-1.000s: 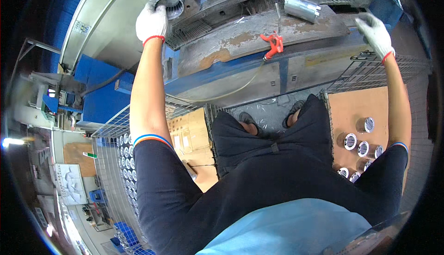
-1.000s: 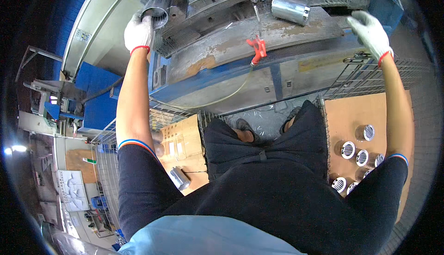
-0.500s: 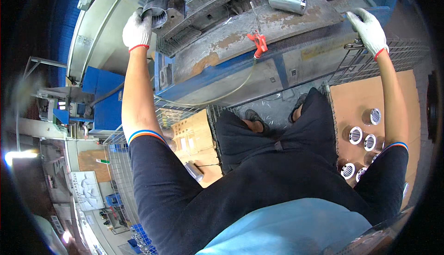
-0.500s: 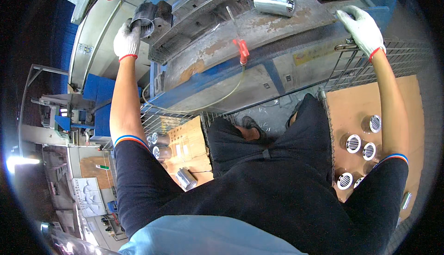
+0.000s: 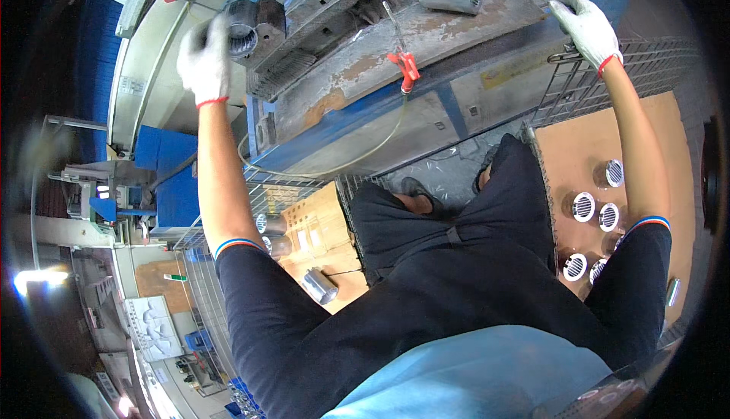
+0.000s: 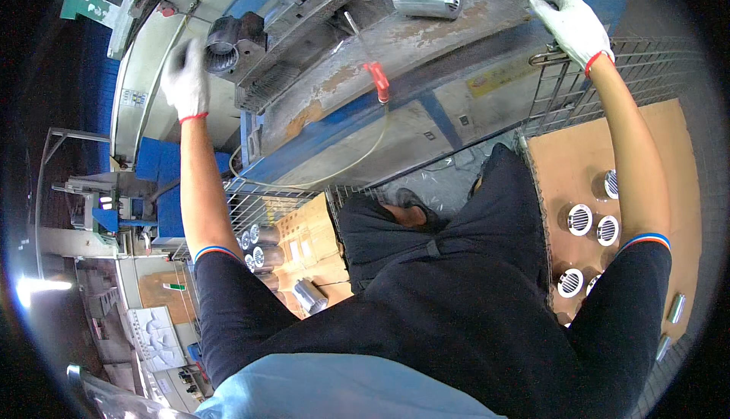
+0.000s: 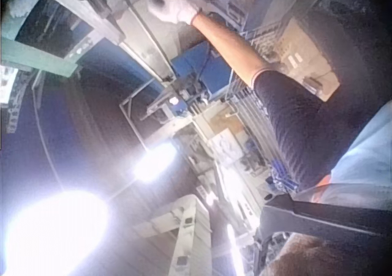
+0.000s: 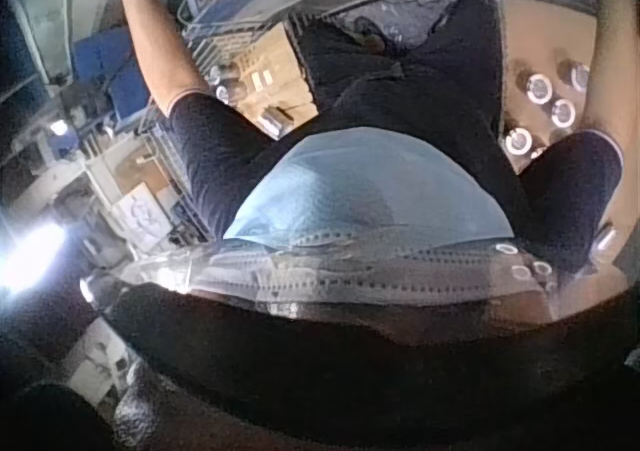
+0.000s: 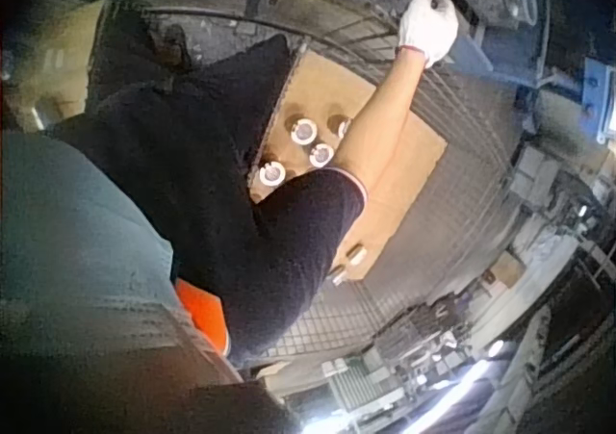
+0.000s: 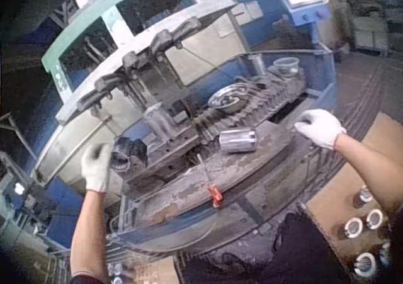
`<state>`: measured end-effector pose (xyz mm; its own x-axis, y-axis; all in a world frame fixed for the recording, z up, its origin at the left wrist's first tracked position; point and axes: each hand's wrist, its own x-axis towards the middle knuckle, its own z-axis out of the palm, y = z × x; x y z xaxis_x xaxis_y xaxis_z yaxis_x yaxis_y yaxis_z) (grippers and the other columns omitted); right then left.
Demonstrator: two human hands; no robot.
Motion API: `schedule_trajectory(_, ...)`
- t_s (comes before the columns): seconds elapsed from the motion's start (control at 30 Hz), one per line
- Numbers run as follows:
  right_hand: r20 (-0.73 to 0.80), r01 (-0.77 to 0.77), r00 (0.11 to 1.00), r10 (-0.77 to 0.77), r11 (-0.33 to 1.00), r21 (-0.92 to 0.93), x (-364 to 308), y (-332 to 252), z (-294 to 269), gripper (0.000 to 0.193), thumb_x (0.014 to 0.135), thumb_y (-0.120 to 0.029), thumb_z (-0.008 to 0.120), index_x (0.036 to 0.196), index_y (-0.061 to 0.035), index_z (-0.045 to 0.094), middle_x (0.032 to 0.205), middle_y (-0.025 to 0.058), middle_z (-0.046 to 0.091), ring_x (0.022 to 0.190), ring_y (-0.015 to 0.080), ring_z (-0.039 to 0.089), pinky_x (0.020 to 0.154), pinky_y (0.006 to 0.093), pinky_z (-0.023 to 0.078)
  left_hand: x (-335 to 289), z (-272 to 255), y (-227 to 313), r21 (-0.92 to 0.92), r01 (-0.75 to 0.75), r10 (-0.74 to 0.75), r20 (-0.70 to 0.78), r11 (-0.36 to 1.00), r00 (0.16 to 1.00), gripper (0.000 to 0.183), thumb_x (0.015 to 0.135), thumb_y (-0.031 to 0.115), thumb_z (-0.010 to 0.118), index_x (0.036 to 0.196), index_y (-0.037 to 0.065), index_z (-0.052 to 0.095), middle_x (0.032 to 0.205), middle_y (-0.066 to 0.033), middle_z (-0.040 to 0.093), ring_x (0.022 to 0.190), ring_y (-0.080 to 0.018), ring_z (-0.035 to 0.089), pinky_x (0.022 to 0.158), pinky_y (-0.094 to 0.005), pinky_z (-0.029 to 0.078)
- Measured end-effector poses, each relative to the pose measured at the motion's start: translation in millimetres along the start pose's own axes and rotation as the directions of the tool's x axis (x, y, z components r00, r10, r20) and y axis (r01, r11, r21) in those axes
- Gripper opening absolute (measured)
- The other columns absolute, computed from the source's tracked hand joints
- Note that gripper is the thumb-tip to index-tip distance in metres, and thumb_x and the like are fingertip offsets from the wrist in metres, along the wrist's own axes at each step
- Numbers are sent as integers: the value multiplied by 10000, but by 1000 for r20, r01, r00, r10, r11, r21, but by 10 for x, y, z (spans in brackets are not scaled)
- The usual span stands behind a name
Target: Use an air blow gun to clean or dry cylindrical metal fan components and stack them onto a cardboard-covered pallet.
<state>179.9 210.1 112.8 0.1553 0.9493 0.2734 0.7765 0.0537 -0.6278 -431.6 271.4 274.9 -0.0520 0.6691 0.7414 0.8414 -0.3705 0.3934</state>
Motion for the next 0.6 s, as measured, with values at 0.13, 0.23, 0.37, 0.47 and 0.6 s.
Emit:
schedule_trajectory(0.13,-23,9,1000,-9,1000,-3,-4,3,16,544,1023,-469,616,1263,12,703,1147,212,760,1059,323,725,937,389,536,-72,673,909,383,-111,-54,396,917,917,650,906,654,668,1082,45,812,1056,-221,776,1032,-376,740,946,-405,547)
schedule_trajectory(0.23,-60,31,998,-32,999,-25,-20,45,45,550,1024,-474,608,1258,15,702,1141,218,757,1054,340,724,934,390,538,5,1060,837,339,-49,-80,355,939,932,745,884,742,635,1080,46,815,984,-188,792,959,-357,741,917,-422,540)
schedule_trajectory(0.37,-67,24,997,-26,999,-26,-59,36,11,553,1026,-476,600,1250,19,701,1127,223,755,1040,348,723,933,392,539,69,1175,803,400,7,-192,423,917,886,756,865,745,645,1117,50,807,1094,-233,773,1063,-385,733,956,-441,535)
schedule_trajectory(0.47,24,-50,998,50,998,-39,-56,-23,-128,587,1017,-503,612,1306,1,696,1235,212,741,1130,327,704,1003,382,512,7,1275,866,388,-7,-169,419,922,892,772,862,745,645,1153,47,797,1159,-232,763,1135,-402,711,997,-442,525)
schedule_trajectory(0.6,-5,-60,998,61,963,-262,-119,-477,-183,566,979,-504,583,1153,7,752,1168,239,743,1066,425,715,950,464,556,-39,1058,670,486,-16,-167,330,874,929,786,870,742,654,1207,43,778,1179,-235,760,1151,-363,719,1015,-422,516)
